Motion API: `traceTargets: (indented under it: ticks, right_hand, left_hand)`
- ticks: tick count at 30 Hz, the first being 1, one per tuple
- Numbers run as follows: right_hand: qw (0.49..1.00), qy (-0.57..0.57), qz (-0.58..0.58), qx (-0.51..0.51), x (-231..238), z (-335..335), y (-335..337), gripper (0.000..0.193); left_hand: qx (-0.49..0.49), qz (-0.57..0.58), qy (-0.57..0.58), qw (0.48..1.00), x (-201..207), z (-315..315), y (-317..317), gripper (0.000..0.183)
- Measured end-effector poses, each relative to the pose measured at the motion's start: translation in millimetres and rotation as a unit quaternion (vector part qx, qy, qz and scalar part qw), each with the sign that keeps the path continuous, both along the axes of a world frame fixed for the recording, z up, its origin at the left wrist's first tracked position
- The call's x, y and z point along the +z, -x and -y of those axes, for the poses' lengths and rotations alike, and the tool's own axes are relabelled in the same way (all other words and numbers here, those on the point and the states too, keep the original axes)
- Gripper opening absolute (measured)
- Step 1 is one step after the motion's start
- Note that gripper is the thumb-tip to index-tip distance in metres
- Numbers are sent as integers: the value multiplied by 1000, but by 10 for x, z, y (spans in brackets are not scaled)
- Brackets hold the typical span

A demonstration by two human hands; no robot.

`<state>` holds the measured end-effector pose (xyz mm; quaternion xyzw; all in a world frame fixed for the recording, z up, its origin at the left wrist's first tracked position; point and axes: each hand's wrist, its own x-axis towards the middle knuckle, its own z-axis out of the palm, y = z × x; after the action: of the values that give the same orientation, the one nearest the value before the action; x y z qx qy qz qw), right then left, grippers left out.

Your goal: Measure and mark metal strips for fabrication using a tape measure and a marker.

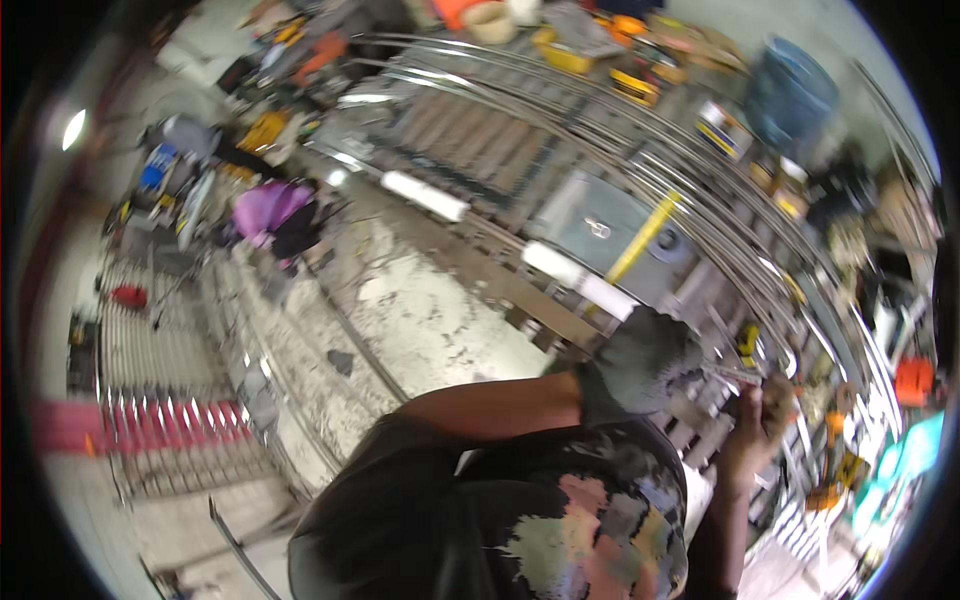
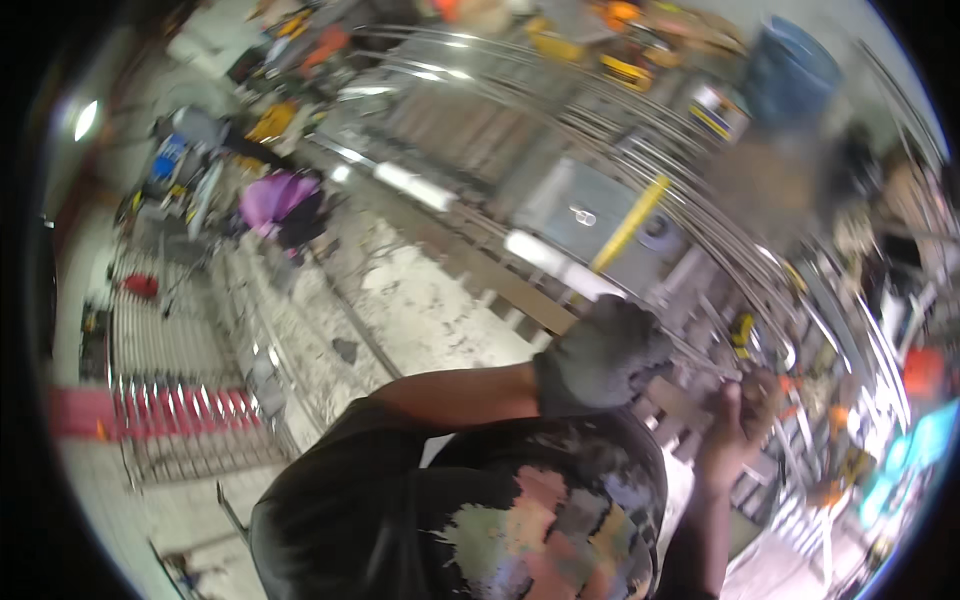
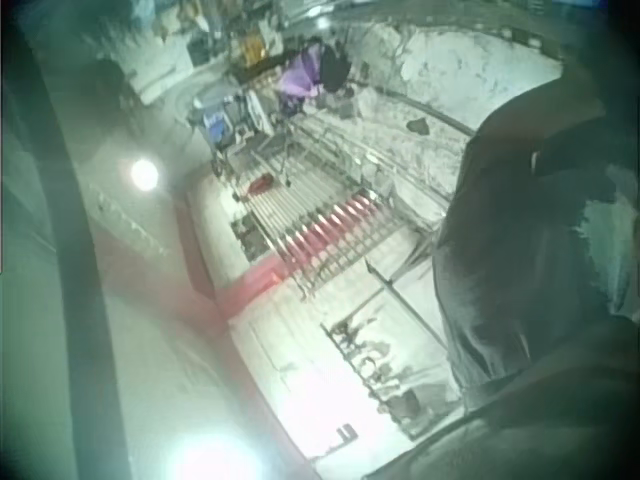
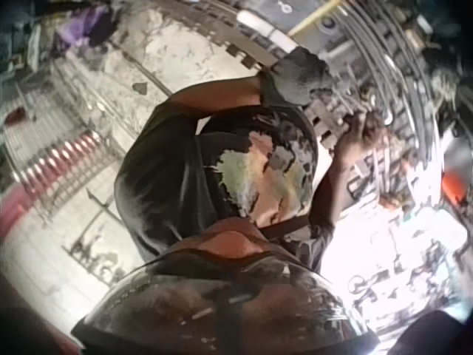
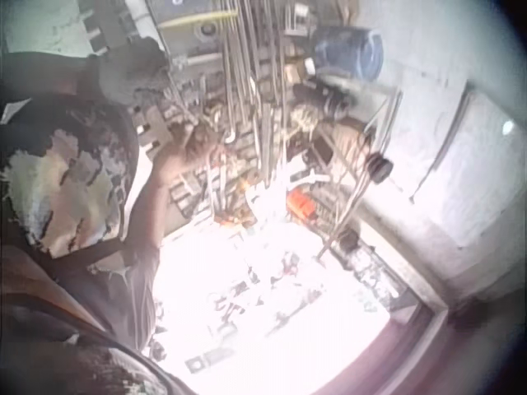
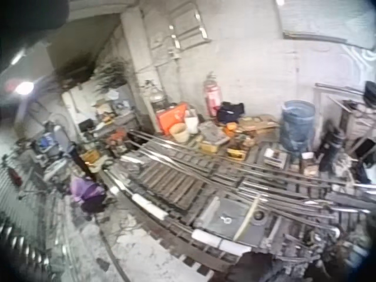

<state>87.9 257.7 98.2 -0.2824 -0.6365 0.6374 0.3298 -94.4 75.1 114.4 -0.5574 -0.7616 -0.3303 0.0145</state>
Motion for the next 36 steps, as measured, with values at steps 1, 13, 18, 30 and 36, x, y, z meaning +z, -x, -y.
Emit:
traceTargets:
  ticks: [1, 13, 18, 30, 36]
  right_hand:
    - [996, -58, 13, 63, 1, -45, 40, 8]
    - [719, -596, 204, 294, -130, 409, 1309, 8]
    - [739, -572, 246, 257, -796, 301, 2297, 18]
    - [775, -449, 384, 221, -1484, 200, 2750, 19]
    - [611, -431, 605, 272, -1254, -51, 1391, 37]
  left_hand:
    - [37, -26, 21, 999, -32, 74, 58, 17]
    - [-9, 18, 79, 997, -546, 835, 1047, 16]
    - [149, -10, 109, 983, -752, 1331, 1639, 74]
    - [102, 33, 300, 948, -1650, 2189, 3131, 39]
    - [65, -226, 360, 903, -1815, 2198, 3239, 55]
